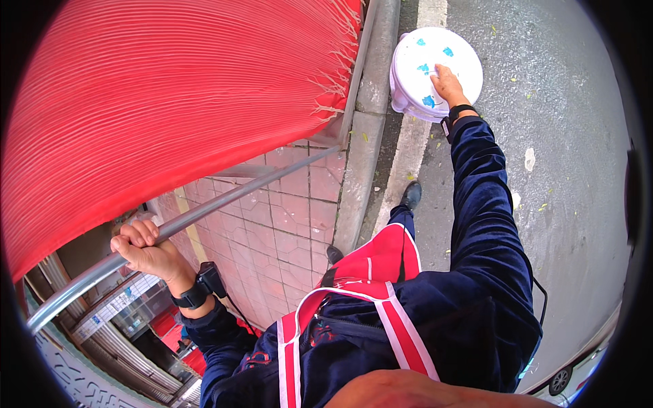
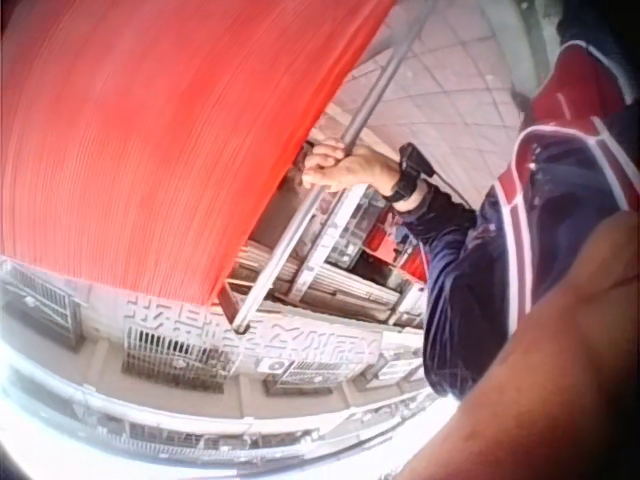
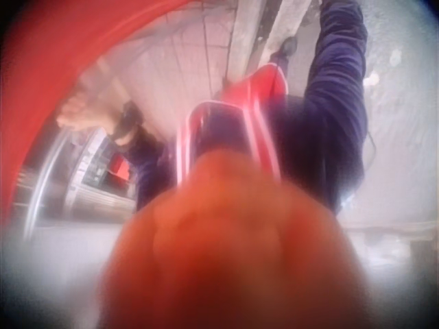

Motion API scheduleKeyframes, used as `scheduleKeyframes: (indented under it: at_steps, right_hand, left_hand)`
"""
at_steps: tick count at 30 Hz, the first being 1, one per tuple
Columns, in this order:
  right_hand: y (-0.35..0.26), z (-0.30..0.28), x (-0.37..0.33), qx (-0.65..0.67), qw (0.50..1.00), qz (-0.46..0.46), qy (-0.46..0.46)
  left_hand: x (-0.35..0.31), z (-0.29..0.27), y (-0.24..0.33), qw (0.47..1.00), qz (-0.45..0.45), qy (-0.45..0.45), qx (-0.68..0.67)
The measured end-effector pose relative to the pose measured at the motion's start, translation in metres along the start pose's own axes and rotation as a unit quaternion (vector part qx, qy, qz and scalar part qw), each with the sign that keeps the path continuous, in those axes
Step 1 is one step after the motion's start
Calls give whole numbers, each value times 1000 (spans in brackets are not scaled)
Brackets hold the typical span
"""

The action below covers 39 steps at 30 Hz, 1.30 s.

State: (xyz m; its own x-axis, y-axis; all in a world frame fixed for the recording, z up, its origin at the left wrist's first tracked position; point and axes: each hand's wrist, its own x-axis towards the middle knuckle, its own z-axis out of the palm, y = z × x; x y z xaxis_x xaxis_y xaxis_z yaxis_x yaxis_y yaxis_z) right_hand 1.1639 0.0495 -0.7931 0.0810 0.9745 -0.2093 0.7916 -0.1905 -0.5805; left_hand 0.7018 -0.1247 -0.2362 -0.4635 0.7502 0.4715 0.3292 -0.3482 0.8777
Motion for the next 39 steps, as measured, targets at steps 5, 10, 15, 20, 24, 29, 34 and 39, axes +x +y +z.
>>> scheduleKeyframes:
  at_steps: [5, 10, 15, 20, 24, 29, 34, 39]
  right_hand:
    - [-5, -35, 8, -67, 997, 17, -44]
    - [-5, -42, 24, -63, 990, 57, -115]
    - [11, -50, 17, -61, 991, 11, -121]
    - [-5, -74, -31, -70, 986, 33, -150]
    - [-38, -90, -90, -75, 983, 1, -167]
    - [-73, -103, -162, -103, 976, -40, -189]
    - [-122, -102, -233, -70, 965, -117, -226]
    - [-188, -87, -302, -50, 946, -159, -278]
  left_hand:
    - [-8, 18, 6, 1000, 16, 4, 6]
    - [-22, 38, 25, 999, 24, 24, 23]
    - [-28, 55, 29, 999, 12, 29, 15]
    - [-22, 52, 25, 998, 15, 55, -5]
    - [-21, 37, 25, 999, 19, 34, -7]
    - [-20, 31, 28, 996, -10, 61, -61]
    - [-19, 26, 30, 995, -5, 62, -82]
    - [-18, 18, 37, 995, -25, 58, -79]
